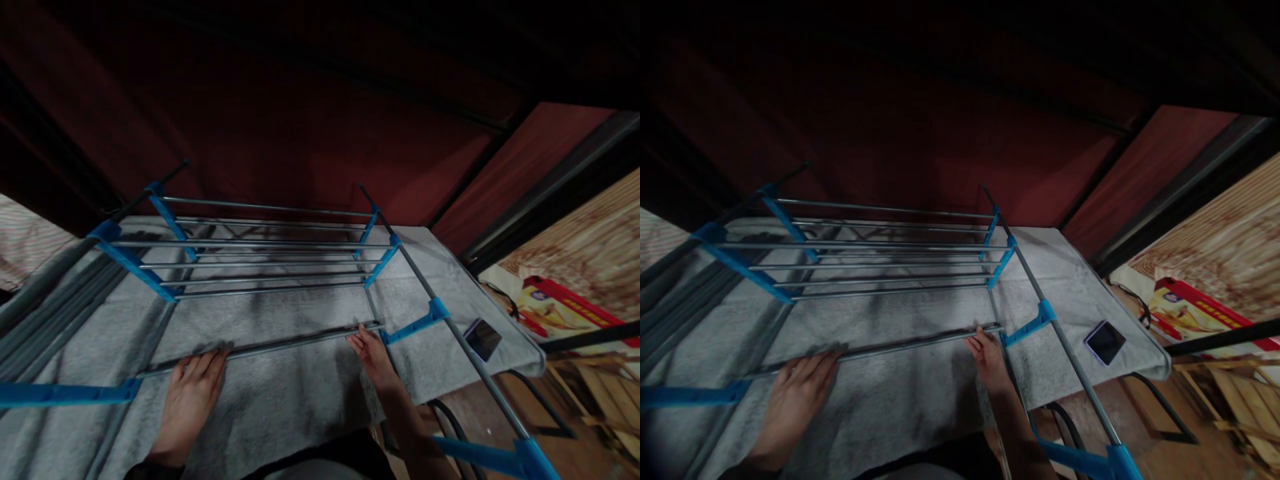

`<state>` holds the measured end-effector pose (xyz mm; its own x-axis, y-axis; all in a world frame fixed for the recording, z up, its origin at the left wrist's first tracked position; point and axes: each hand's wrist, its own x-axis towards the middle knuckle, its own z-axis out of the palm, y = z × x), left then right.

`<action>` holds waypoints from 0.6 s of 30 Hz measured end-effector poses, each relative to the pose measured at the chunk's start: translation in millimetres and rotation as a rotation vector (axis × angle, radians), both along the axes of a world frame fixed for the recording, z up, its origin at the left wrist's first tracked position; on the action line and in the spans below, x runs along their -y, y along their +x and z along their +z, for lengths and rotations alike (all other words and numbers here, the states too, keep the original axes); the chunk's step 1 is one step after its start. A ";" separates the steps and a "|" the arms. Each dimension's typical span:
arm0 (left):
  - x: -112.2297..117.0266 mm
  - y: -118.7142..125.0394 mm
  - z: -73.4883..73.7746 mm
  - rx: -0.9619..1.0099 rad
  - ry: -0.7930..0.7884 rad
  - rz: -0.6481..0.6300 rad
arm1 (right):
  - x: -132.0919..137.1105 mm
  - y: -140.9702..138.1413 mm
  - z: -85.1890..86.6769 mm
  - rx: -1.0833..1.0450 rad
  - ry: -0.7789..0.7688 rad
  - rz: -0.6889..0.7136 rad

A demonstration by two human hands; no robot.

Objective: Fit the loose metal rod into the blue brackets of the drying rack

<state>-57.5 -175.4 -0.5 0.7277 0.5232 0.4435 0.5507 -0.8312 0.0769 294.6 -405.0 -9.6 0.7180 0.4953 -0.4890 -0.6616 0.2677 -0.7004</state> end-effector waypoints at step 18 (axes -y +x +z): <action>10.5 18.2 -4.9 0.051 -0.108 0.093 | -2.2 6.2 -0.8 0.076 -0.053 0.066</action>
